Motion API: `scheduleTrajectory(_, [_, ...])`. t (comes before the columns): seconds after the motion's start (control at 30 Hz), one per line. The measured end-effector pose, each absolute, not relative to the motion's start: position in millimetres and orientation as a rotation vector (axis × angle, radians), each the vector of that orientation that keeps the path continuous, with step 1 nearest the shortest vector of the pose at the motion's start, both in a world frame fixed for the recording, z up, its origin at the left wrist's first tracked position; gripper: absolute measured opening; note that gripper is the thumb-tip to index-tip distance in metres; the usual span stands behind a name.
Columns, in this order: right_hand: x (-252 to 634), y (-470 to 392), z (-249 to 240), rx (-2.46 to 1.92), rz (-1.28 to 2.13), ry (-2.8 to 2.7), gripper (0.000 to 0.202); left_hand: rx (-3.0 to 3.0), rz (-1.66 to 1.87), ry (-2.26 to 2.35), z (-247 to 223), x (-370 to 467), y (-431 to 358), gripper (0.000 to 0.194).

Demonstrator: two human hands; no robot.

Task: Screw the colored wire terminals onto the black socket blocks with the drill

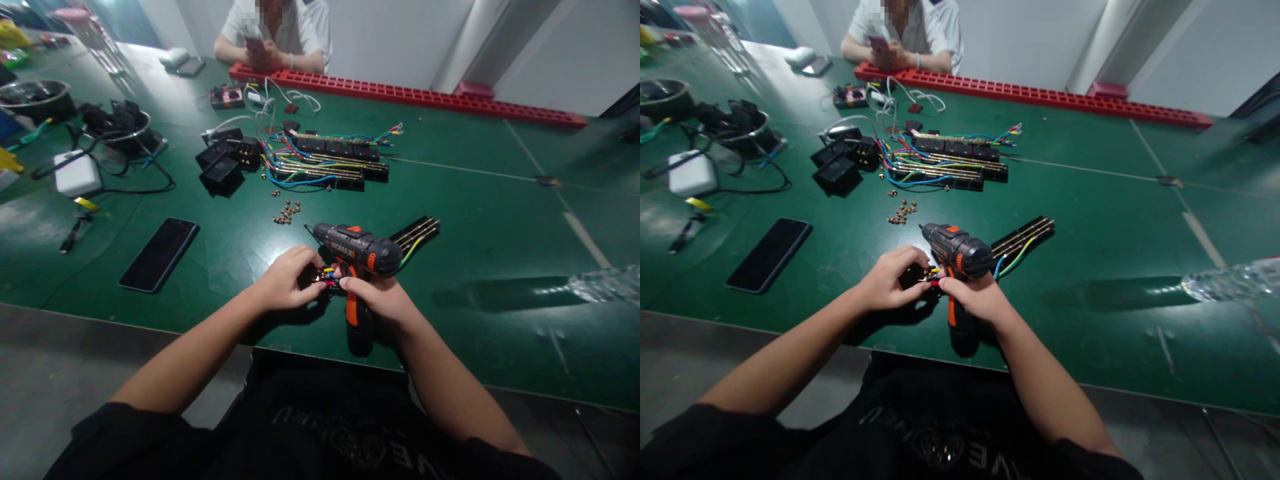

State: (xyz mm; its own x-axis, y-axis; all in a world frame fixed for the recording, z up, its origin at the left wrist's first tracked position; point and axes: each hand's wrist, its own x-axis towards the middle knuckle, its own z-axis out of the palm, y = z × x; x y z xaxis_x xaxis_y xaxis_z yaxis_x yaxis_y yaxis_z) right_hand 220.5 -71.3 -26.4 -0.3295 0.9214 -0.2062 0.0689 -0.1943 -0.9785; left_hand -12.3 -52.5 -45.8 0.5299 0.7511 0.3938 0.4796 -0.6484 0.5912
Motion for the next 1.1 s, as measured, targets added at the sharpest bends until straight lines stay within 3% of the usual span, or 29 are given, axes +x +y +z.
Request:
scheduleTrajectory(0.57, [213,-76,-38,-1.148,1.627,-1.231,0.034,2.322,0.995,1.149,-53,-4,-63,0.035])
scheduleTrajectory(0.73, [214,-76,-37,-1.148,1.608,-1.249,0.033,2.258,1.014,1.132,-52,-12,-62,0.022])
scheduleTrajectory(1.1, [215,-76,-35,-1.098,1.608,-1.24,0.028,2.058,1.074,1.245,-55,-2,-61,0.012])
